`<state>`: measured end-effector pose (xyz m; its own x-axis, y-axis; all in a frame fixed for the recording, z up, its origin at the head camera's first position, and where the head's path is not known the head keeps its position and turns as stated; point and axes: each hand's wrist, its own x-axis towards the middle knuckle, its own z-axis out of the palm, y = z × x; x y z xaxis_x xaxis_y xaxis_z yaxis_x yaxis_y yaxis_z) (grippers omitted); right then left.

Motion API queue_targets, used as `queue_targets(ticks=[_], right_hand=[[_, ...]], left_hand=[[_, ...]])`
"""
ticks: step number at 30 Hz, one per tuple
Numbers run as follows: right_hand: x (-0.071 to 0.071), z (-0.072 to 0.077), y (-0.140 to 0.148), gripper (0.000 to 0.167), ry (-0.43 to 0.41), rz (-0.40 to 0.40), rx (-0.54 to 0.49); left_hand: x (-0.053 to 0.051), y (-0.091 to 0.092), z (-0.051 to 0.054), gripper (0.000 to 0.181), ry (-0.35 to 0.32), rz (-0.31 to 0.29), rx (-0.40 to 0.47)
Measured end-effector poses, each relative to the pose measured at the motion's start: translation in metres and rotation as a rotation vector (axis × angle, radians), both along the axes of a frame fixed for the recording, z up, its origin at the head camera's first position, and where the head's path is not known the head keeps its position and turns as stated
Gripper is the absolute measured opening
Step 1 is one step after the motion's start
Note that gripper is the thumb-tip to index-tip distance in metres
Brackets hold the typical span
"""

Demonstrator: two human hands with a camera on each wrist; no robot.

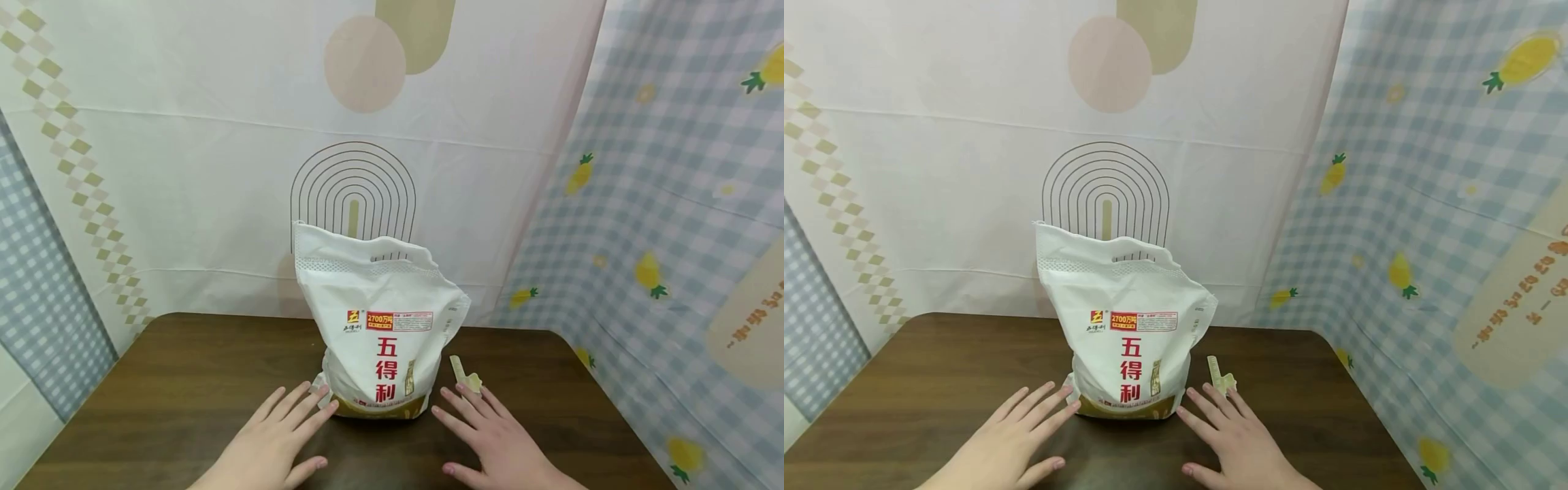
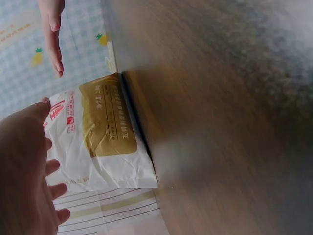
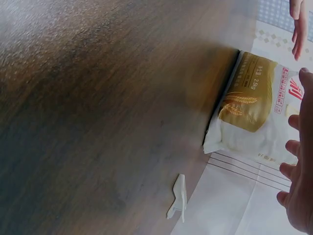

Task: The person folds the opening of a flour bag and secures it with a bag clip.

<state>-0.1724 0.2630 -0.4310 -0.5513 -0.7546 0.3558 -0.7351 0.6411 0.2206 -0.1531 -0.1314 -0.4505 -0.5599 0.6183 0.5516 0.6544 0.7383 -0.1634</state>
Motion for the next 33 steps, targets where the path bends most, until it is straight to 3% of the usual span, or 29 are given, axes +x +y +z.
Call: queue_targets(ticks=[6,14,19,25,33], right_hand=[[0.0,0.0,-0.001,0.081,-0.027,-0.01,-0.029],[0.0,0.001,-0.005,0.079,-0.01,0.022,-0.103],[0.0,-0.001,-0.007,0.066,-0.094,-0.044,-0.176],[-0.002,-0.001,-0.01,0.055,-0.146,-0.126,-0.259],[-0.006,0.005,-0.015,0.046,-0.28,-0.235,-0.411]], left_hand=[[0.0,0.003,0.003,0.07,0.023,-0.036,0.038],[0.001,0.007,0.011,0.065,0.012,-0.037,0.057],[0.003,0.01,0.017,0.061,-0.004,-0.029,0.087],[0.003,0.016,0.028,0.06,0.026,-0.04,0.165],[0.005,0.023,0.043,0.06,-0.041,0.021,0.226]])
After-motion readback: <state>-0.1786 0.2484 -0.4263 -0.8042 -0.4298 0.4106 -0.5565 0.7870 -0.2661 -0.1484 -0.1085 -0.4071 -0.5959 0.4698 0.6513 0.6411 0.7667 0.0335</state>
